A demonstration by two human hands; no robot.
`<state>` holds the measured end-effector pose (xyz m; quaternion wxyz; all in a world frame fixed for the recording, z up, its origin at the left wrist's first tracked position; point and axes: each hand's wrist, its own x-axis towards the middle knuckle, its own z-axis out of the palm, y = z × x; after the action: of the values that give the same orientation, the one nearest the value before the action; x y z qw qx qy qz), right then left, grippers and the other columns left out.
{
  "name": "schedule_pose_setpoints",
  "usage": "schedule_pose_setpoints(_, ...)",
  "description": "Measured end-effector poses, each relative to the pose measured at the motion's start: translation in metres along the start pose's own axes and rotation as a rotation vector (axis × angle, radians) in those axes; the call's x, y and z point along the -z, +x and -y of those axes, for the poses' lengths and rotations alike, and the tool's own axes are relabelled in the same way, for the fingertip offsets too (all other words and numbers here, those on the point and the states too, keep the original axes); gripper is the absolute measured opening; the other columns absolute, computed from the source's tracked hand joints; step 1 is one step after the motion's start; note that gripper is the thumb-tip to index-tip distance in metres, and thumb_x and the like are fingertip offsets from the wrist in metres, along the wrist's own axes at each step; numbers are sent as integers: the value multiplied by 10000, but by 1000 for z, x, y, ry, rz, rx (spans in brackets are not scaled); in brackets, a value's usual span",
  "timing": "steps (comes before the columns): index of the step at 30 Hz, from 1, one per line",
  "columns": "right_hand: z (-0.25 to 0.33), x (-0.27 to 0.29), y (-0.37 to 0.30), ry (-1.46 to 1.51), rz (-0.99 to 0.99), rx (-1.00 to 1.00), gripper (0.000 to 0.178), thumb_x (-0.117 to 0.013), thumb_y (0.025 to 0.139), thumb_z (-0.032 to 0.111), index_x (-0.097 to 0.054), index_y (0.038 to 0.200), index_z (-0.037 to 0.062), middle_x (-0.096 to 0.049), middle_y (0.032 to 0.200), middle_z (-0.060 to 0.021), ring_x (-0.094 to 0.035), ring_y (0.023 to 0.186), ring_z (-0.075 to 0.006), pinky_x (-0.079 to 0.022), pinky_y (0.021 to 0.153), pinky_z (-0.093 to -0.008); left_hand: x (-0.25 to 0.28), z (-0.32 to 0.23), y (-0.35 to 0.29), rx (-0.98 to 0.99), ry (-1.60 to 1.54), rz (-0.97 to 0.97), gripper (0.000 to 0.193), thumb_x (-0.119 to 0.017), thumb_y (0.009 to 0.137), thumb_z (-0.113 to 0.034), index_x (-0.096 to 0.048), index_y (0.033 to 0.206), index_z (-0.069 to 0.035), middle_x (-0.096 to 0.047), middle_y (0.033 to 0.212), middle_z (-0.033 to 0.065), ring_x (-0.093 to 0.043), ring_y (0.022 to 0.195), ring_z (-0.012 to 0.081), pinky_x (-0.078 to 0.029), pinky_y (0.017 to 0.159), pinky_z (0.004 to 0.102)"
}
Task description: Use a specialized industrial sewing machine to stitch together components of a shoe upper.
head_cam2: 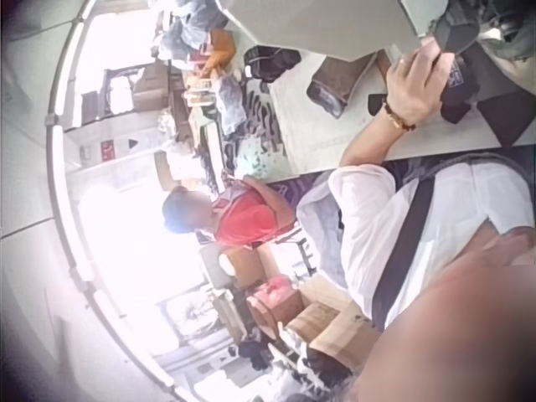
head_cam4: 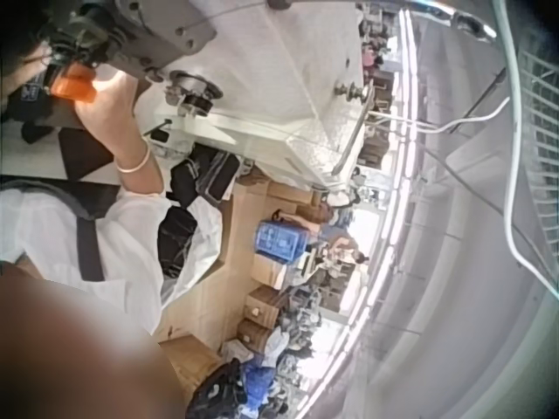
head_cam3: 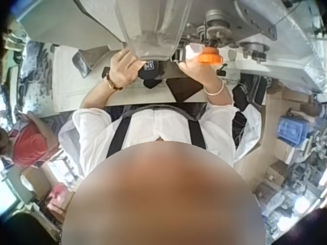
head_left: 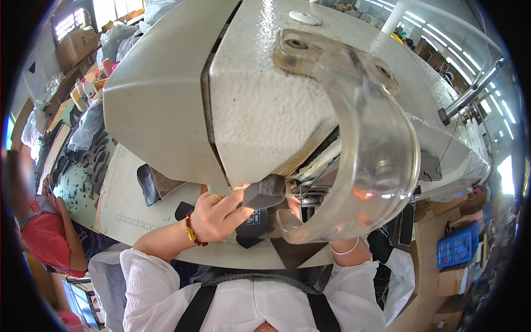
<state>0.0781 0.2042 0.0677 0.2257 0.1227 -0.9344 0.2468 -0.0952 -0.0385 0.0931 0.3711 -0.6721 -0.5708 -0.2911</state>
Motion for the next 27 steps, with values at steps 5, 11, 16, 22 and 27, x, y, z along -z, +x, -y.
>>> schedule_pose_setpoints(5,1,-2,-2,117,-13,-13,164,-727,796,92,-691,956,93,-683,942,-10,-659,947,-227,-437,861,-473,1,3,3,-10,-28,44,162,-781,740,-63,-728,887,-24,-735,1063,211,-617,673,179,-493,510,286)
schedule_pose_setpoints(11,16,10,10,1524,-132,-720,269,-607,970,289,-644,1057,37,-621,823,-47,-598,774,-155,-452,700,-299,2,6,4,35,-89,21,159,-803,718,-51,-717,831,22,-739,1095,196,-706,861,277,-578,661,371)
schedule_pose_setpoints(16,24,20,20,2381,-350,-1160,387,-569,985,391,-639,1058,18,-622,818,-79,-589,733,-173,-461,662,-307,0,6,0,91,-133,60,143,-790,722,-28,-720,833,28,-743,1106,193,-711,891,278,-580,666,369)
schedule_pose_setpoints(22,26,21,15,2128,-212,-989,348,-628,946,345,-661,1056,16,-648,858,-96,-616,764,-212,-484,700,-344,-5,6,-2,137,-160,52,147,-754,718,17,-728,861,41,-755,1070,178,-708,819,273,-559,596,352)
schedule_pose_setpoints(27,26,22,14,672,33,-288,324,-677,914,307,-679,1055,15,-669,892,-110,-639,789,-245,-503,732,-375,5,8,0,101,-97,152,198,-719,714,49,-733,911,41,-764,1019,143,-706,783,280,-534,550,341)
